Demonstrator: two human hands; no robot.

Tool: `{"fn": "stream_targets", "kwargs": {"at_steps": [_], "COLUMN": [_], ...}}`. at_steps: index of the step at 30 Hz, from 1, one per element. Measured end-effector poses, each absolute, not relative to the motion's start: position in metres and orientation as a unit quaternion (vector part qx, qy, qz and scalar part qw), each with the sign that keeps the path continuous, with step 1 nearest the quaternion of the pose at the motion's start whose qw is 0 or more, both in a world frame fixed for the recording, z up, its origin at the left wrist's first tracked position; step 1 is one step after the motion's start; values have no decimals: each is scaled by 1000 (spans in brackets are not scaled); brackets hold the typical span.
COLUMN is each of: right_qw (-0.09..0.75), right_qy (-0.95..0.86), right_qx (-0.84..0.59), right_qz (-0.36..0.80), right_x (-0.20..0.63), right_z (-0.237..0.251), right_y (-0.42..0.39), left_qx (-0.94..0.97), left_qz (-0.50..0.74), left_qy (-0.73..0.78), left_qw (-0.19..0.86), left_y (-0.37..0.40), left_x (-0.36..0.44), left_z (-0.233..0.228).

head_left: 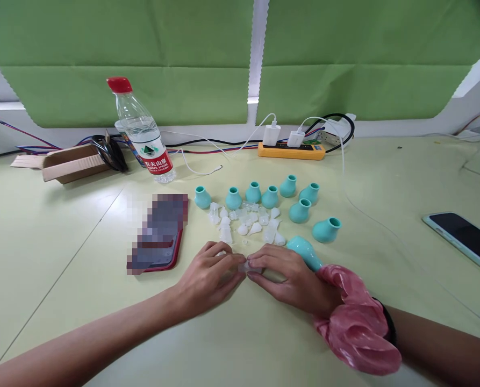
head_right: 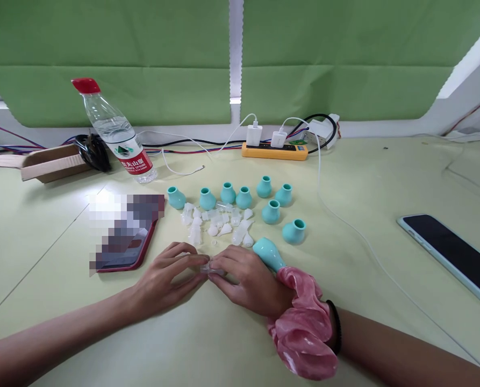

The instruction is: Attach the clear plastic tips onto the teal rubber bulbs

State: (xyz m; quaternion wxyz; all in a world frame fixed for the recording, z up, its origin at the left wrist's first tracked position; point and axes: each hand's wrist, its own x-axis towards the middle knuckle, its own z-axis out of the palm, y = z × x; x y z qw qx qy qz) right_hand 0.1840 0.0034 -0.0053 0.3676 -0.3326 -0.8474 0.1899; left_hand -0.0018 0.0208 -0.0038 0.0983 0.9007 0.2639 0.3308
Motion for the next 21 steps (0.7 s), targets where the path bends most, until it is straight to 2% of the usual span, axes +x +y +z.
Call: {"fn": "stream_targets", "kwargs": {"at_steps": [13, 21], "right_qw": [341, 437], "right_qy": [-846, -825], "right_qx": [-376, -344], "right_qz": [163, 99], "right_x": [184, 186], "right_z": [-6, -1], "right_y": [0, -4], "left_qx": [899, 920], "left_qz": [335, 289], "left_qy": [264, 241], "left_qw": [97, 108], "left_y": [20, 21], "left_x": [-2, -3], "left_z": [-2, -3]}}
